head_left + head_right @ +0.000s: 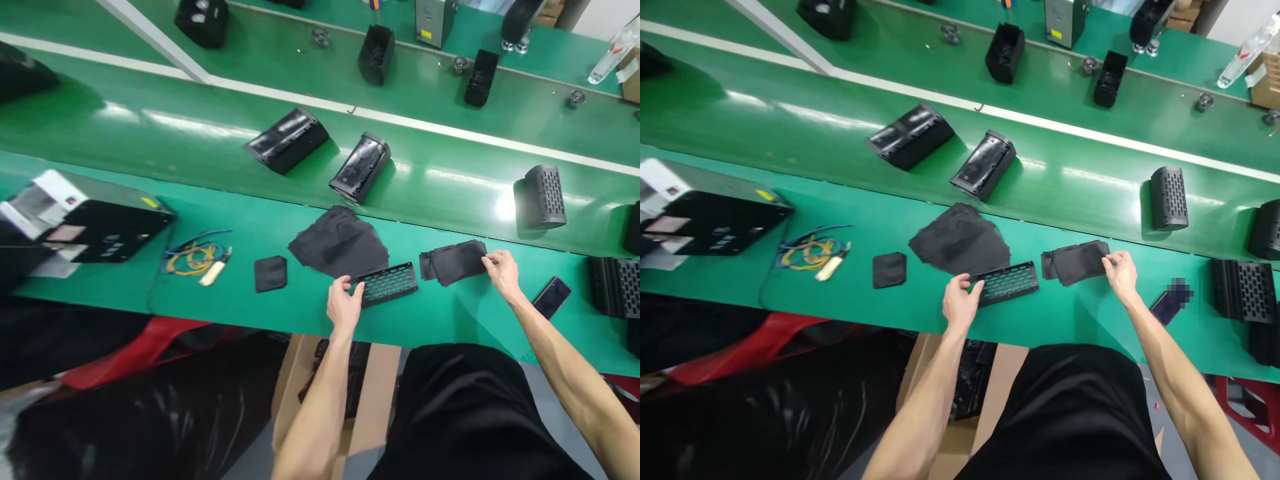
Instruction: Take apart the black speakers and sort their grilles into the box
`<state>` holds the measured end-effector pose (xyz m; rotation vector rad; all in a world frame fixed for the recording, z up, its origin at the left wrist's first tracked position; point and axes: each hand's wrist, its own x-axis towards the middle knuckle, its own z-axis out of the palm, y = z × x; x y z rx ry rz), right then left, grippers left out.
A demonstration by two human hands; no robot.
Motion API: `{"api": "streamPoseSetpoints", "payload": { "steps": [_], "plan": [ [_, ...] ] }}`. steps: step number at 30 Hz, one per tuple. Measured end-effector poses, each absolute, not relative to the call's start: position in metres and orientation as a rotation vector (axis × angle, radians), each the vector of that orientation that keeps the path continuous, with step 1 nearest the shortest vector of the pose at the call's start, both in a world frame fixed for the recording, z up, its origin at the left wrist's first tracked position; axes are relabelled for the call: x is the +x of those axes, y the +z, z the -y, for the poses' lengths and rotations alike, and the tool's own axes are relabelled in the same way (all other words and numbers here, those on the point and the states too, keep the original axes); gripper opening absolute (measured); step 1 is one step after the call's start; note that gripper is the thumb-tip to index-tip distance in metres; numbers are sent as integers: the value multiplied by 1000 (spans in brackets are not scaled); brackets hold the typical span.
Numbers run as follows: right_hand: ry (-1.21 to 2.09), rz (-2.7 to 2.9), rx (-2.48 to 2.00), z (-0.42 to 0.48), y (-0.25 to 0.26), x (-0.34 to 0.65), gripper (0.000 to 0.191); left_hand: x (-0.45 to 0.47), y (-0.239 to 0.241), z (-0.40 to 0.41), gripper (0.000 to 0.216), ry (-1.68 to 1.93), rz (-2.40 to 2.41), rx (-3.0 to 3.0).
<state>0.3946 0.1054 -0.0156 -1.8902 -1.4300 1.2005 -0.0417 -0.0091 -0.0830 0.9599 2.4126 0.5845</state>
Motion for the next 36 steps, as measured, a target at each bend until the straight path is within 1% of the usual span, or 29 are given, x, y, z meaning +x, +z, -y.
{"api": "streamPoseSetpoints", "payload": {
  "steps": [1, 2, 5, 7, 10, 13, 18, 20, 24, 28, 33, 36],
  "plan": [
    [1188, 1433, -1888, -105, -16, 392, 35, -39, -82, 8, 43, 609, -2413, 1027],
    [1176, 1435, -1884, -105, -17, 391, 34, -38, -81, 5, 43, 620, -2402, 1103],
    [1157, 1421, -1855, -106, -17, 388, 33, -37, -77, -3, 27, 598, -2342, 1279],
    [1177, 1325, -1815, -108, -16, 388, 38, -40, -74, -7, 19, 641, -2289, 1342],
    [1300, 1153, -1764, -111, -15, 388, 48, -48, -70, -6, 18, 817, -2099, 1331],
    [1447, 1125, -1753, -110, -17, 384, 47, -51, -65, 2, 27, 984, -1938, 1067],
    [1620, 1105, -1788, -100, -28, 370, 41, -35, -61, 15, 50, 1249, -1878, 646],
    [1654, 1094, -1819, -97, -33, 367, 40, -22, -62, 19, 55, 1291, -1845, 566],
    [1621, 1110, -1858, -96, -30, 371, 35, 9, -65, 23, 67, 1320, -1630, 300],
    [1622, 1188, -1799, -93, 2, 377, 31, 37, -67, 24, 73, 1294, -1518, 228],
    [1939, 1291, -1419, -76, 74, 356, 34, 70, -70, 21, 76, 1246, -1423, 233],
    [2060, 1129, -1292, -66, 94, 336, 41, 92, -70, 15, 75, 1201, -1345, 247]
  ]
}}
